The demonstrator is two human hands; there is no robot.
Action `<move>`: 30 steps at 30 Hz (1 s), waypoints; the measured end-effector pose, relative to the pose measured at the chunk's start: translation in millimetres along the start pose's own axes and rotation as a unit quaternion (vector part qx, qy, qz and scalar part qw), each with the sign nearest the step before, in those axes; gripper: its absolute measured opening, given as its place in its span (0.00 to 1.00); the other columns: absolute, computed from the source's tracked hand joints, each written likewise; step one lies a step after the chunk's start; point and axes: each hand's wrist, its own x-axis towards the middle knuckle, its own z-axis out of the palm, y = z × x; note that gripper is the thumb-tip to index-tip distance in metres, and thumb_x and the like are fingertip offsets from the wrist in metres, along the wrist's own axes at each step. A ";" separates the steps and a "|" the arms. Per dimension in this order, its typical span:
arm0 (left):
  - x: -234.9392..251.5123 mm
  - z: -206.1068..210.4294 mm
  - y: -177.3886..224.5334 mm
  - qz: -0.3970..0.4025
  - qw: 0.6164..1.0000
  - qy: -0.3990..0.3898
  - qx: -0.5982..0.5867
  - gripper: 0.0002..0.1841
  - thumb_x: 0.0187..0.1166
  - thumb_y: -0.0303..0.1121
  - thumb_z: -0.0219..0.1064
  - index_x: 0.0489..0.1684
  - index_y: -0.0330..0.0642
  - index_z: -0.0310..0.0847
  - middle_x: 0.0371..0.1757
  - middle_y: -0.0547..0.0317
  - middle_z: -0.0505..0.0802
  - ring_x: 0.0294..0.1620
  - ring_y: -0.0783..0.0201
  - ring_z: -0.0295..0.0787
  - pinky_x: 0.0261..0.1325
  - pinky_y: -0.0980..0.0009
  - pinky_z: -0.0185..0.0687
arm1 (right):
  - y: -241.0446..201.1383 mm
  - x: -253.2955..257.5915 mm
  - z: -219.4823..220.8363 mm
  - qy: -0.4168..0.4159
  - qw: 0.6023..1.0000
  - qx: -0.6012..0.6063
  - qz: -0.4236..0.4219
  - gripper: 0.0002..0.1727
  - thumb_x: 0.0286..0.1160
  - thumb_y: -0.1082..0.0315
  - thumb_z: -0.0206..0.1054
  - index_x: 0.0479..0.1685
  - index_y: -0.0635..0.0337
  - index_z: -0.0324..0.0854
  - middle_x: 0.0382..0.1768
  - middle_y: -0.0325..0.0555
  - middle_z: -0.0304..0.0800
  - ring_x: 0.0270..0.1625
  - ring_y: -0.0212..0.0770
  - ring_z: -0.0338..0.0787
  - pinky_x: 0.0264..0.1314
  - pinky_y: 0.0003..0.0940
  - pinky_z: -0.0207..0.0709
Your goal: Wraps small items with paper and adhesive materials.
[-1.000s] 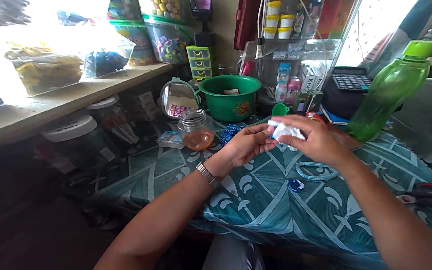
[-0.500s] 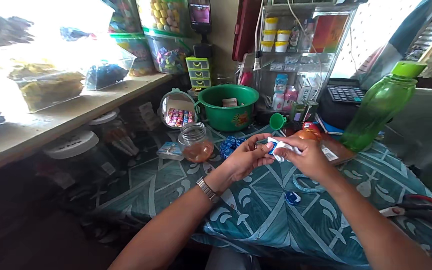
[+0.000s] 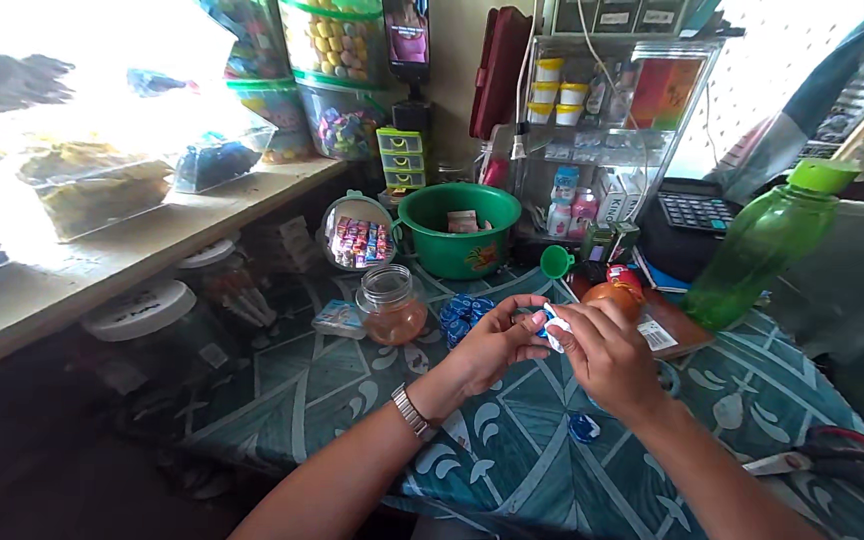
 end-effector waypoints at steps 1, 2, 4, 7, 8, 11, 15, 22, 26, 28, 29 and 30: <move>-0.1 1.1 -0.7 0.003 1.000 0.015 -0.004 0.13 0.90 0.25 0.52 0.69 0.37 0.66 0.47 0.57 0.90 0.43 0.68 0.92 0.53 0.70 0.90 | -1.8 -0.5 0.5 -0.003 1.000 -0.008 0.000 0.20 0.88 0.57 0.59 0.52 0.62 0.92 0.45 0.50 0.96 0.46 0.50 0.92 0.47 0.37 0.84; 0.0 2.1 -1.2 0.007 0.999 0.033 -0.014 0.12 0.90 0.25 0.53 0.68 0.36 0.67 0.46 0.57 0.90 0.42 0.67 0.92 0.53 0.70 0.90 | -3.1 -1.0 1.6 -0.012 1.000 -0.014 0.001 0.20 0.88 0.57 0.59 0.55 0.63 0.91 0.47 0.51 0.96 0.45 0.51 0.92 0.47 0.38 0.84; 1.0 2.6 -1.8 0.012 0.996 0.078 -0.032 0.12 0.90 0.25 0.53 0.67 0.34 0.68 0.45 0.54 0.90 0.42 0.66 0.93 0.53 0.69 0.90 | -3.7 -3.1 3.0 -0.050 0.998 -0.029 -0.004 0.21 0.87 0.58 0.59 0.59 0.66 0.90 0.48 0.54 0.95 0.46 0.54 0.92 0.46 0.40 0.86; 3.1 2.5 0.5 -0.001 0.987 0.159 -0.036 0.11 0.90 0.28 0.57 0.63 0.34 0.72 0.46 0.52 0.90 0.43 0.64 0.93 0.51 0.70 0.89 | 0.5 -5.5 -1.7 -0.138 0.990 -0.022 0.000 0.16 0.82 0.63 0.63 0.52 0.66 0.91 0.43 0.55 0.95 0.45 0.58 0.93 0.46 0.47 0.87; 3.3 2.4 1.8 -0.006 0.984 0.174 -0.041 0.10 0.89 0.28 0.58 0.61 0.34 0.73 0.46 0.52 0.91 0.43 0.63 0.93 0.51 0.69 0.90 | 2.6 -4.4 -5.0 -0.159 0.987 -0.009 0.018 0.16 0.82 0.64 0.63 0.52 0.65 0.92 0.42 0.55 0.95 0.45 0.58 0.94 0.47 0.49 0.88; 0.6 4.6 4.1 -0.024 0.985 0.158 -0.065 0.09 0.88 0.26 0.60 0.59 0.35 0.74 0.48 0.49 0.92 0.45 0.59 0.96 0.52 0.67 0.93 | 13.4 0.9 -14.8 -0.140 0.986 0.036 0.083 0.15 0.82 0.65 0.65 0.55 0.63 0.92 0.39 0.56 0.95 0.42 0.57 0.96 0.45 0.53 0.89; -1.3 5.6 0.8 -0.051 0.996 0.071 -0.031 0.11 0.86 0.22 0.60 0.62 0.32 0.78 0.48 0.53 0.90 0.45 0.64 0.93 0.55 0.70 0.90 | 24.9 10.0 -27.7 -0.107 0.971 0.154 0.149 0.15 0.78 0.70 0.68 0.61 0.60 0.90 0.57 0.52 0.93 0.57 0.45 0.93 0.59 0.43 0.87; -0.2 0.7 -6.7 -0.031 0.999 0.019 0.004 0.30 0.80 0.13 0.59 0.83 0.37 0.63 0.55 0.55 0.91 0.49 0.67 0.92 0.59 0.71 0.87 | 15.4 6.0 -20.5 -0.183 0.937 0.269 0.131 0.15 0.84 0.67 0.62 0.59 0.59 0.91 0.57 0.48 0.92 0.59 0.35 0.91 0.63 0.30 0.84; 3.5 0.3 -4.9 -0.022 0.996 0.079 -0.021 0.26 0.81 0.14 0.59 0.79 0.34 0.64 0.53 0.52 0.90 0.46 0.67 0.91 0.57 0.73 0.87 | 21.4 12.9 -40.5 -0.244 0.929 0.236 0.145 0.14 0.83 0.67 0.64 0.58 0.60 0.91 0.54 0.48 0.94 0.57 0.37 0.92 0.62 0.33 0.84; 1.7 2.3 -0.9 -0.013 0.995 0.093 0.019 0.29 0.78 0.15 0.64 0.80 0.34 0.62 0.50 0.52 0.91 0.45 0.67 0.92 0.56 0.73 0.89 | 26.7 14.9 -45.5 -0.215 0.941 0.208 0.160 0.13 0.80 0.69 0.66 0.56 0.61 0.92 0.51 0.49 0.95 0.53 0.41 0.94 0.59 0.40 0.86; 0.7 2.8 -0.4 -0.002 0.994 0.093 0.055 0.32 0.76 0.16 0.68 0.82 0.35 0.60 0.48 0.52 0.92 0.44 0.67 0.93 0.56 0.73 0.89 | 29.1 15.6 -45.6 -0.186 0.947 0.197 0.172 0.13 0.81 0.69 0.66 0.58 0.60 0.91 0.52 0.50 0.95 0.53 0.41 0.94 0.58 0.41 0.87; 0.3 2.7 -1.3 0.011 0.992 0.092 0.090 0.35 0.74 0.18 0.71 0.82 0.36 0.60 0.46 0.53 0.93 0.43 0.68 0.92 0.55 0.73 0.88 | 31.3 16.2 -44.7 -0.160 0.951 0.190 0.183 0.15 0.82 0.66 0.67 0.61 0.59 0.90 0.54 0.48 0.94 0.54 0.39 0.93 0.59 0.40 0.86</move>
